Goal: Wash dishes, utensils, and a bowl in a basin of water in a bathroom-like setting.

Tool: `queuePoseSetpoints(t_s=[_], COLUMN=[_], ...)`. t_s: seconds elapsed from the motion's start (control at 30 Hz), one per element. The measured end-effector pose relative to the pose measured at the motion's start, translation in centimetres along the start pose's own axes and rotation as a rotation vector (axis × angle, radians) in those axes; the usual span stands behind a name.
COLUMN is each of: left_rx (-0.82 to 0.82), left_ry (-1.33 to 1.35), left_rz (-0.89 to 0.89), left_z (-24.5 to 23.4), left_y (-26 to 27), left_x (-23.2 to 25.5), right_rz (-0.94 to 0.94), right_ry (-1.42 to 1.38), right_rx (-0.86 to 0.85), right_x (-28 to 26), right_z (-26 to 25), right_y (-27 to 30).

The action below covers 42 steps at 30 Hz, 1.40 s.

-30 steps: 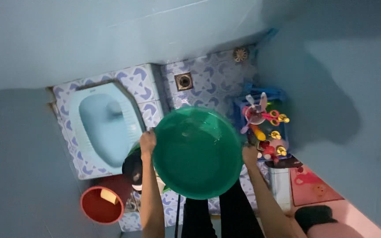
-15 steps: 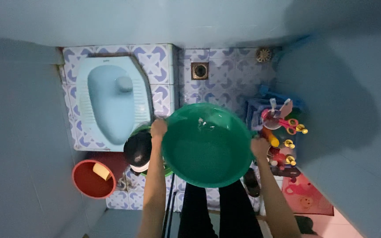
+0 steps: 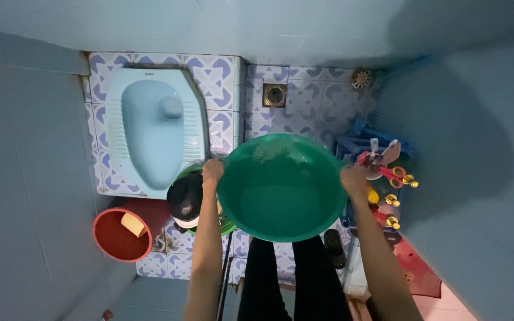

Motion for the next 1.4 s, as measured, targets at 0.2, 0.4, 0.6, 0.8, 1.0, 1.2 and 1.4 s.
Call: queuePoseSetpoints(t_s=[0.2, 0.4, 0.6, 0.8, 1.0, 1.2, 1.4], left_rx=[-0.074, -0.136, -0.129, 0.044, 0.292, 0.312, 0.119], left_ry=[-0.444, 0.061, -0.508, -0.498, 0.212, 0.576, 0.800], left_rz=[0.231, -0.027, 0.510, 0.476, 0.546, 0.265, 0.174], left_z=[0.6, 1.8, 3.5, 5.1, 6.1, 9.0, 8.7], left_y=[-0.3, -2.4, -1.8, 0.4, 5.7, 11.6, 18.4], left_x=[1.1, -0.1, 1.8, 0.9, 0.0, 1.5, 4.9], right_rz=[0.004, -0.147, 0.665, 0.436, 0.641, 0.966, 0.629], right_ry=[0.090, 0.272, -0.819, -0.698, -0.985, -0.918, -0.697], right_rx=[-0.019, 0.440, -0.441, -0.222, -0.235, -0.281, 0.029], right_x=[2.5, 4.8, 9.2, 11.1, 12.6, 15.0, 16.2], right_z=[-7.4, -4.1, -5.8, -12.7, -19.8, -34.8, -41.5], right_y=[-3.5, -5.5, -9.2, -8.2, -0.6, 5.6, 10.3])
Point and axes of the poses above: each hand's wrist, its own y-axis away from the middle knuckle, its own z-axis out of the palm, x = y × z, the point moved 5 cm from there along -y, towards the middle knuckle, and after that the axes turned 8 degrees about y, right-handed, at the moved point
